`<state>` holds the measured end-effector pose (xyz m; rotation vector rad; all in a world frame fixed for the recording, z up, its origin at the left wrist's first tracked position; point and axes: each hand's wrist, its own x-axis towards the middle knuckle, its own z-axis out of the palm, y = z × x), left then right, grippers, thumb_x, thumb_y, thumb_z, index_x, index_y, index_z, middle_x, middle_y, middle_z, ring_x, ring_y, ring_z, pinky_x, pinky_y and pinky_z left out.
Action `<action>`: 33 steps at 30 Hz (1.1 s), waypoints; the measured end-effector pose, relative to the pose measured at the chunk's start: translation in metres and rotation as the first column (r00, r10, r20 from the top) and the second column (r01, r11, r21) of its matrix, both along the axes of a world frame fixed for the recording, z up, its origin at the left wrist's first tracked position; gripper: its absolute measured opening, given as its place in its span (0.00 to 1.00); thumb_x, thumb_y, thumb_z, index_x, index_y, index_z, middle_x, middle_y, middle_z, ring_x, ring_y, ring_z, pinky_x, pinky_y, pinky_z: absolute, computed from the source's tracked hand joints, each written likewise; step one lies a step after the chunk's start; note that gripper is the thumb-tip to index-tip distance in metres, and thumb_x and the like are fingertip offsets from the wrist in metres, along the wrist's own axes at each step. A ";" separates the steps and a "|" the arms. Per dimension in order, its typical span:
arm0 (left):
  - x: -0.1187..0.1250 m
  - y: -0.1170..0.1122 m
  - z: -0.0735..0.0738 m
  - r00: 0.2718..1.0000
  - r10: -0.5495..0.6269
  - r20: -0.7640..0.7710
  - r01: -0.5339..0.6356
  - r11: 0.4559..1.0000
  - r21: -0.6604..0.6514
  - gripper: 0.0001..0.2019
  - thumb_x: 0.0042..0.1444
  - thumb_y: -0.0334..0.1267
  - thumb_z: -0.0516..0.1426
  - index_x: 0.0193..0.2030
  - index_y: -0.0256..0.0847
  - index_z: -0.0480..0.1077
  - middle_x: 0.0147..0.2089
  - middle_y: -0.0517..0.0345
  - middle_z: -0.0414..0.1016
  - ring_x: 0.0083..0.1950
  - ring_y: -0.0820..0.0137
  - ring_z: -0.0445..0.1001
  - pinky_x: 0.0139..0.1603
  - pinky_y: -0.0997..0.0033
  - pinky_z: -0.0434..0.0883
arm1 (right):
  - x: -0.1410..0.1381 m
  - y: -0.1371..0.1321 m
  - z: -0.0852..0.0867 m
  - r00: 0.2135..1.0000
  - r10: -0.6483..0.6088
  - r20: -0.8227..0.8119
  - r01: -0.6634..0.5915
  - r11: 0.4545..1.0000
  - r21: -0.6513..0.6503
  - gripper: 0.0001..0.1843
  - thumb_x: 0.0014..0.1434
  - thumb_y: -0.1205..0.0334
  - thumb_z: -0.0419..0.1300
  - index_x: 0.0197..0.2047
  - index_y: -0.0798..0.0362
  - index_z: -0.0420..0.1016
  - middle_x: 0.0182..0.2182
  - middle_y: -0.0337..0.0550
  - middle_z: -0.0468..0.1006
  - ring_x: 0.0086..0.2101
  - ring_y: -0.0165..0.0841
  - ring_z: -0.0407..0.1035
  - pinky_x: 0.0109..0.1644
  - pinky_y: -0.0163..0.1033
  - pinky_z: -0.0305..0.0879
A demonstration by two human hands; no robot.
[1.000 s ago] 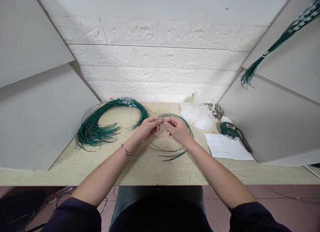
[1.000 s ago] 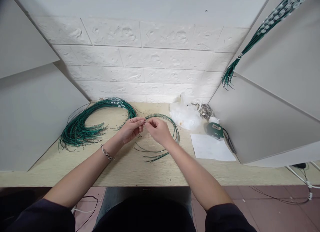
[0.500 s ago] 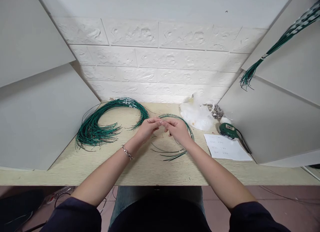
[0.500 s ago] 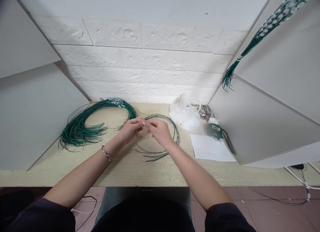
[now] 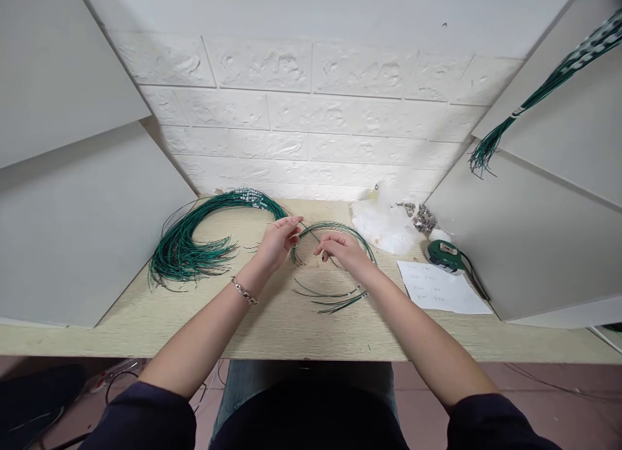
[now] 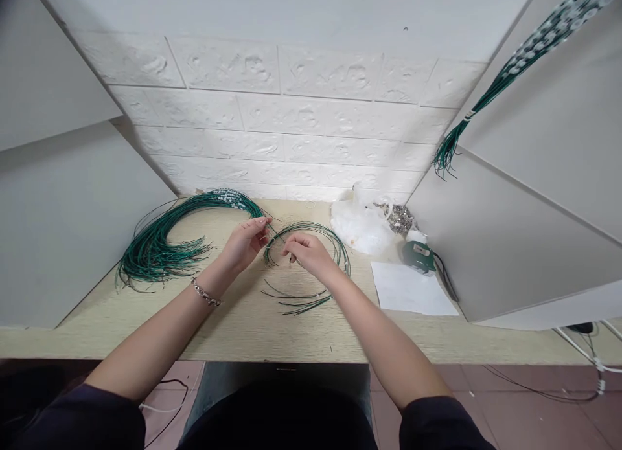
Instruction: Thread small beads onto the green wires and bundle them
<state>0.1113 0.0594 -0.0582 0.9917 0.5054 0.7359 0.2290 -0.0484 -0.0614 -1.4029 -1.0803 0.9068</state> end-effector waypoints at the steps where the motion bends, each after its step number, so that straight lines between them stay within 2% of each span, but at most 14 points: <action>1: -0.001 0.003 0.001 0.999 0.027 0.027 -0.027 0.999 -0.028 0.12 0.37 0.38 0.64 0.29 0.35 0.71 0.23 0.64 0.66 0.24 0.81 0.63 0.25 0.81 0.60 | 0.002 0.000 0.000 0.999 0.023 0.032 -0.022 1.000 -0.020 0.09 0.47 0.62 0.52 0.22 0.56 0.71 0.23 0.39 0.71 0.24 0.25 0.62 0.28 0.31 0.58; 5: -0.004 0.013 0.001 0.988 0.111 0.108 -0.100 0.989 -0.105 0.11 0.39 0.36 0.64 0.30 0.35 0.70 0.28 0.62 0.70 0.24 0.82 0.64 0.24 0.81 0.61 | 0.008 -0.002 0.000 0.983 0.078 0.164 -0.066 0.995 -0.080 0.11 0.49 0.60 0.52 0.25 0.55 0.73 0.23 0.39 0.71 0.24 0.25 0.60 0.27 0.31 0.54; 10: -0.004 0.016 0.002 0.979 0.171 0.112 -0.151 0.973 -0.173 0.08 0.43 0.35 0.62 0.30 0.36 0.68 0.29 0.63 0.70 0.22 0.84 0.64 0.23 0.81 0.62 | 0.011 -0.003 -0.004 0.939 0.204 0.276 -0.171 0.975 -0.139 0.11 0.51 0.59 0.53 0.26 0.54 0.75 0.22 0.37 0.71 0.23 0.25 0.60 0.26 0.31 0.54; 15: -0.003 0.014 0.003 0.987 0.135 0.089 -0.116 0.974 -0.193 0.09 0.43 0.36 0.62 0.29 0.36 0.66 0.24 0.65 0.67 0.21 0.84 0.63 0.22 0.82 0.61 | 0.007 0.000 -0.009 0.954 0.127 0.271 -0.127 0.992 -0.020 0.15 0.50 0.51 0.56 0.24 0.53 0.73 0.17 0.36 0.65 0.21 0.27 0.58 0.24 0.32 0.53; 18: -0.001 0.010 0.001 0.990 0.100 0.096 -0.083 0.983 -0.166 0.13 0.42 0.37 0.63 0.34 0.39 0.66 0.29 0.65 0.69 0.22 0.83 0.64 0.23 0.82 0.62 | 0.004 0.000 -0.008 0.958 0.120 0.262 -0.121 0.993 -0.014 0.17 0.50 0.48 0.56 0.21 0.54 0.70 0.14 0.33 0.58 0.18 0.24 0.53 0.21 0.31 0.48; 20: -0.001 0.005 -0.001 0.995 0.026 0.099 -0.013 0.991 -0.132 0.22 0.41 0.42 0.63 0.44 0.46 0.63 0.37 0.63 0.70 0.26 0.81 0.68 0.26 0.80 0.65 | 0.003 -0.001 -0.005 0.963 0.121 0.240 -0.116 0.993 -0.035 0.18 0.50 0.48 0.56 0.22 0.54 0.70 0.14 0.32 0.56 0.17 0.23 0.50 0.20 0.31 0.46; 22: -0.001 -0.001 -0.003 0.989 -0.124 0.079 0.131 0.988 -0.079 0.34 0.39 0.46 0.64 0.54 0.54 0.55 0.45 0.60 0.69 0.29 0.78 0.70 0.27 0.78 0.65 | 0.004 -0.002 0.000 0.975 0.094 0.203 -0.092 0.996 -0.019 0.17 0.50 0.48 0.56 0.24 0.54 0.71 0.15 0.32 0.57 0.17 0.23 0.51 0.21 0.31 0.47; 24: -0.001 -0.009 -0.005 0.943 -0.331 0.026 0.331 0.943 0.010 0.42 0.36 0.43 0.65 0.58 0.56 0.50 0.46 0.57 0.69 0.29 0.76 0.71 0.26 0.77 0.65 | 0.005 -0.005 0.005 0.987 0.058 0.151 -0.063 0.998 0.028 0.16 0.50 0.49 0.56 0.25 0.55 0.72 0.16 0.33 0.62 0.18 0.23 0.54 0.21 0.31 0.50; 25: -0.001 -0.013 -0.006 0.906 -0.422 -0.018 0.423 0.904 0.067 0.43 0.36 0.40 0.66 0.59 0.54 0.51 0.44 0.56 0.70 0.28 0.77 0.70 0.26 0.78 0.65 | 0.005 -0.006 0.008 0.991 0.044 0.124 -0.050 0.998 0.045 0.16 0.49 0.49 0.57 0.25 0.55 0.72 0.17 0.34 0.64 0.18 0.23 0.55 0.22 0.31 0.51; 26: -0.001 -0.017 -0.007 0.869 -0.489 -0.070 0.494 0.861 0.121 0.40 0.36 0.37 0.66 0.58 0.51 0.55 0.41 0.57 0.71 0.28 0.77 0.69 0.26 0.78 0.64 | 0.005 -0.007 0.011 0.995 0.033 0.099 -0.038 0.998 0.053 0.16 0.49 0.49 0.58 0.24 0.56 0.71 0.17 0.36 0.66 0.18 0.23 0.57 0.22 0.31 0.52; 28: 0.000 -0.023 -0.008 0.832 -0.531 -0.159 0.554 0.803 0.219 0.29 0.39 0.34 0.64 0.52 0.45 0.64 0.35 0.57 0.72 0.28 0.77 0.69 0.27 0.78 0.64 | 0.005 -0.011 0.017 0.998 0.022 0.060 -0.025 0.999 0.047 0.16 0.47 0.49 0.60 0.23 0.56 0.71 0.18 0.37 0.69 0.18 0.24 0.58 0.22 0.31 0.54; 31: 0.003 -0.028 -0.009 0.835 -0.498 -0.235 0.550 0.767 0.331 0.12 0.45 0.37 0.61 0.38 0.38 0.72 0.33 0.55 0.72 0.29 0.76 0.68 0.29 0.77 0.65 | 0.005 -0.017 0.025 0.999 0.032 0.004 -0.032 0.996 0.078 0.16 0.46 0.49 0.60 0.27 0.56 0.73 0.21 0.39 0.72 0.18 0.23 0.59 0.22 0.32 0.57; 33: 0.005 -0.028 -0.012 0.840 -0.464 -0.279 0.541 0.756 0.370 0.10 0.47 0.40 0.59 0.32 0.36 0.73 0.31 0.54 0.73 0.27 0.76 0.68 0.30 0.75 0.66 | 0.007 -0.022 0.029 0.999 0.027 -0.044 -0.021 0.992 0.124 0.17 0.46 0.48 0.61 0.28 0.55 0.74 0.22 0.40 0.73 0.18 0.23 0.59 0.22 0.32 0.57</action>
